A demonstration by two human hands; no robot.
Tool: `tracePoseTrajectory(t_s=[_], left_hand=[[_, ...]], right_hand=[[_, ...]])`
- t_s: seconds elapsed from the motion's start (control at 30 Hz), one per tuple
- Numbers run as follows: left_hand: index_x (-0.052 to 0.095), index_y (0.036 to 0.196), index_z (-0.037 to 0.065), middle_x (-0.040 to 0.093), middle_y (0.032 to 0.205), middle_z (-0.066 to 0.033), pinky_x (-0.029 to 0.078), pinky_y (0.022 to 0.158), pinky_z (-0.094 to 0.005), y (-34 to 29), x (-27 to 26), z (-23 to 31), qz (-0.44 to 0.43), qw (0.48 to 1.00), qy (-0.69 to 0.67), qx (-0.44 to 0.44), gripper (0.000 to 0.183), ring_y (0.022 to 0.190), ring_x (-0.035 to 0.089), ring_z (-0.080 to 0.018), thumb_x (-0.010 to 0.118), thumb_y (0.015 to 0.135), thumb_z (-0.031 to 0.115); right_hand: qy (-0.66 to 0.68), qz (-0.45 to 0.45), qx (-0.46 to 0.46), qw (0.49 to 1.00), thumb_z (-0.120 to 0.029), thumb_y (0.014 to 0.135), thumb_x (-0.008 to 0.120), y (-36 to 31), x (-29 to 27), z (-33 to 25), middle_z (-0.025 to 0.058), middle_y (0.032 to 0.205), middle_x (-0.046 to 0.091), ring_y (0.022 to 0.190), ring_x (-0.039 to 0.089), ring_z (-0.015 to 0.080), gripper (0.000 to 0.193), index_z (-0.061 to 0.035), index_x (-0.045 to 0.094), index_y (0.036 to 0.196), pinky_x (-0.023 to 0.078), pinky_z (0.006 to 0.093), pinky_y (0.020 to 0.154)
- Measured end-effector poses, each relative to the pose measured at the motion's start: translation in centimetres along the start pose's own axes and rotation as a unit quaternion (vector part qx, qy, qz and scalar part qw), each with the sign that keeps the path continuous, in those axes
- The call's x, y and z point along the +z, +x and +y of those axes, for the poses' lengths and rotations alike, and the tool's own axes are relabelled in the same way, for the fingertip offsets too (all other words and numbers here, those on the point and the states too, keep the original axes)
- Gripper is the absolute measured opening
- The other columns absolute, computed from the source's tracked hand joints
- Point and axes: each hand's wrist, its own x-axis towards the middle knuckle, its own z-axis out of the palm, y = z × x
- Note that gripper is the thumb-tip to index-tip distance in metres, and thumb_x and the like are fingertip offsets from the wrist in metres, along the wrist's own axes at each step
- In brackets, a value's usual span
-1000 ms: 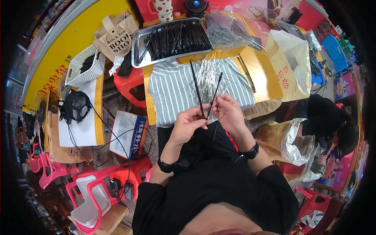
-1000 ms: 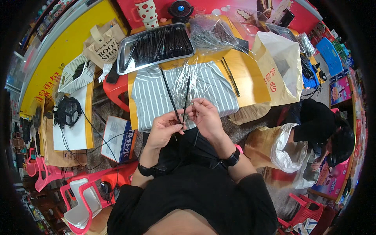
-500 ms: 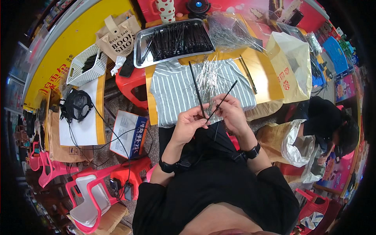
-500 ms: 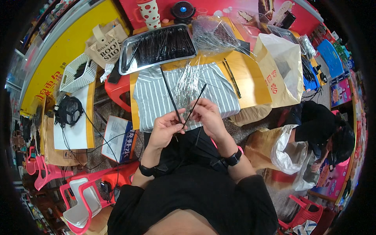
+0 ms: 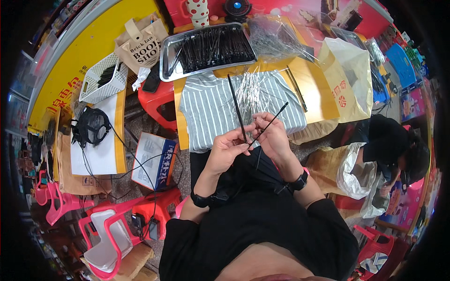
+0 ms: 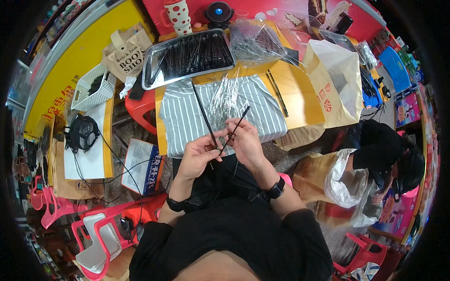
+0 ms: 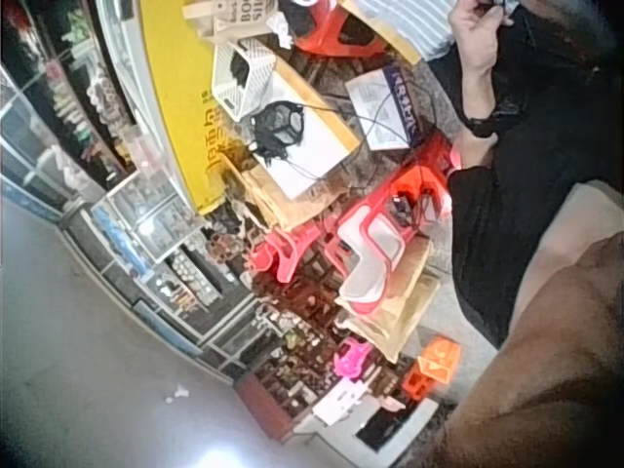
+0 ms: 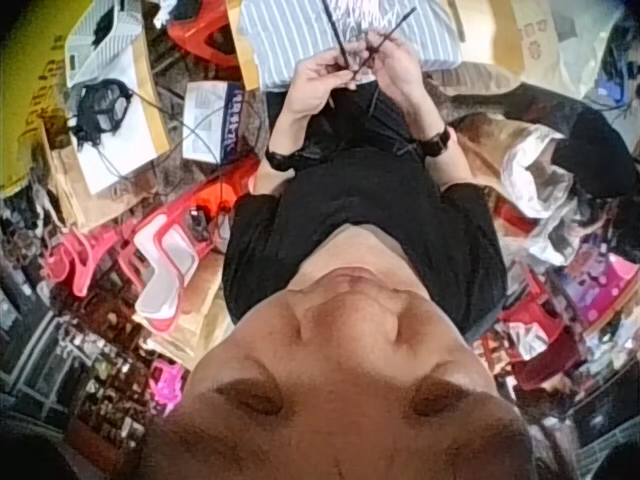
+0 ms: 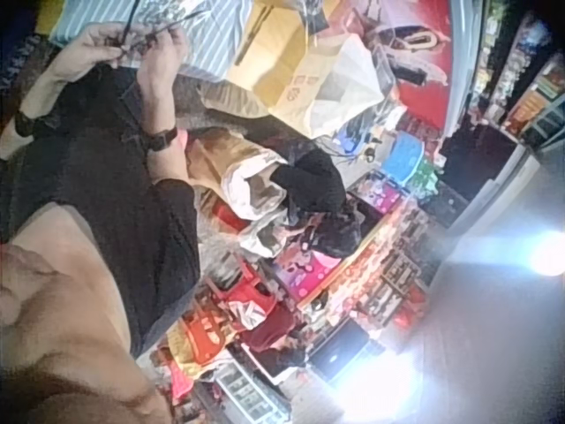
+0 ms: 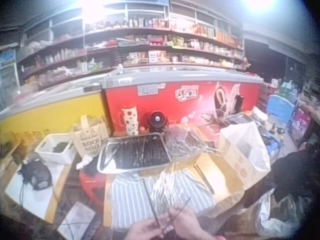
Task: Sorting and arranging thin silver and black metal rods on a workspace.
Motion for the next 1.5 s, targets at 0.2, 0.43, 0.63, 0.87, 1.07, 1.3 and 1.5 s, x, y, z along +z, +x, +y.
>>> tracePoseTrajectory(t_s=[0.2,0.43,0.63,0.87,1.07,1.3,1.5], left_hand=[[0.053,0.126,-0.004,0.062,0.106,-0.0083,0.052,0.067,-0.0222,0.0,-0.1,-0.2,-0.009,1.0,-0.003,0.011,0.04,0.083,0.064,-0.0149,0.057,0.085,-0.006],[0.053,0.125,-0.004,0.062,0.107,-0.0089,0.052,0.068,-0.0218,0.0,-0.4,-0.4,-0.008,1.0,-0.001,0.008,0.04,0.083,0.064,-0.0145,0.057,0.086,-0.005],[0.054,0.124,-0.005,0.063,0.108,-0.0097,0.052,0.067,-0.0221,0.0,-0.5,-0.6,-0.006,1.0,-0.001,0.012,0.039,0.082,0.064,-0.0148,0.058,0.085,-0.005],[0.054,0.123,-0.005,0.063,0.107,-0.0106,0.054,0.068,-0.0234,0.0,-0.8,-0.7,-0.02,1.0,-0.004,0.014,0.039,0.082,0.065,-0.0164,0.059,0.085,-0.005],[0.054,0.123,-0.005,0.062,0.109,-0.011,0.054,0.068,-0.0235,0.0,-0.9,-0.7,-0.026,0.999,-0.023,0.012,0.039,0.082,0.065,-0.0172,0.06,0.084,-0.005],[0.055,0.124,-0.004,0.062,0.11,-0.0103,0.053,0.068,-0.0235,0.0,-0.9,-0.7,-0.019,1.0,-0.021,0.002,0.041,0.082,0.065,-0.0173,0.059,0.083,-0.008],[0.055,0.124,-0.004,0.062,0.111,-0.0096,0.053,0.068,-0.0236,0.0,-0.9,-0.7,-0.018,1.0,-0.01,0.009,0.041,0.081,0.064,-0.0168,0.059,0.083,-0.008]], right_hand=[[0.002,0.001,0.02,1.0,-0.011,0.092,0.053,-0.2,0.1,-0.1,0.0062,0.08,0.063,0.068,0.057,0.0126,0.014,-0.003,0.056,0.104,0.047,0.0275,0.063],[0.018,0.004,0.024,1.0,-0.007,0.093,0.049,-0.2,0.7,-0.1,0.0109,0.079,0.065,0.062,0.058,0.0133,0.014,0.0008,0.054,0.103,0.048,0.0258,0.059],[0.032,0.005,0.029,0.999,-0.007,0.092,0.051,0.1,0.2,0.2,0.0125,0.08,0.065,0.062,0.059,0.0145,0.014,0.0009,0.054,0.104,0.049,0.0276,0.057],[0.03,-0.015,0.067,0.997,-0.008,0.092,0.051,0.7,-0.5,0.7,0.0062,0.079,0.06,0.065,0.056,0.0127,0.014,-0.0014,0.056,0.103,0.049,0.0281,0.06],[0.045,-0.02,0.083,0.995,-0.007,0.092,0.051,0.8,-0.4,0.7,0.0065,0.078,0.06,0.063,0.056,0.0132,0.014,0.0004,0.055,0.102,0.049,0.0288,0.06],[0.063,-0.023,0.077,0.995,-0.007,0.092,0.05,1.0,-0.7,0.9,0.0069,0.076,0.061,0.063,0.056,0.0136,0.014,0.0005,0.055,0.103,0.048,0.0286,0.058],[0.046,-0.018,0.056,0.997,-0.007,0.092,0.05,0.5,0.0,0.6,0.0066,0.076,0.061,0.063,0.057,0.014,0.013,-0.0006,0.055,0.103,0.047,0.0274,0.06]])
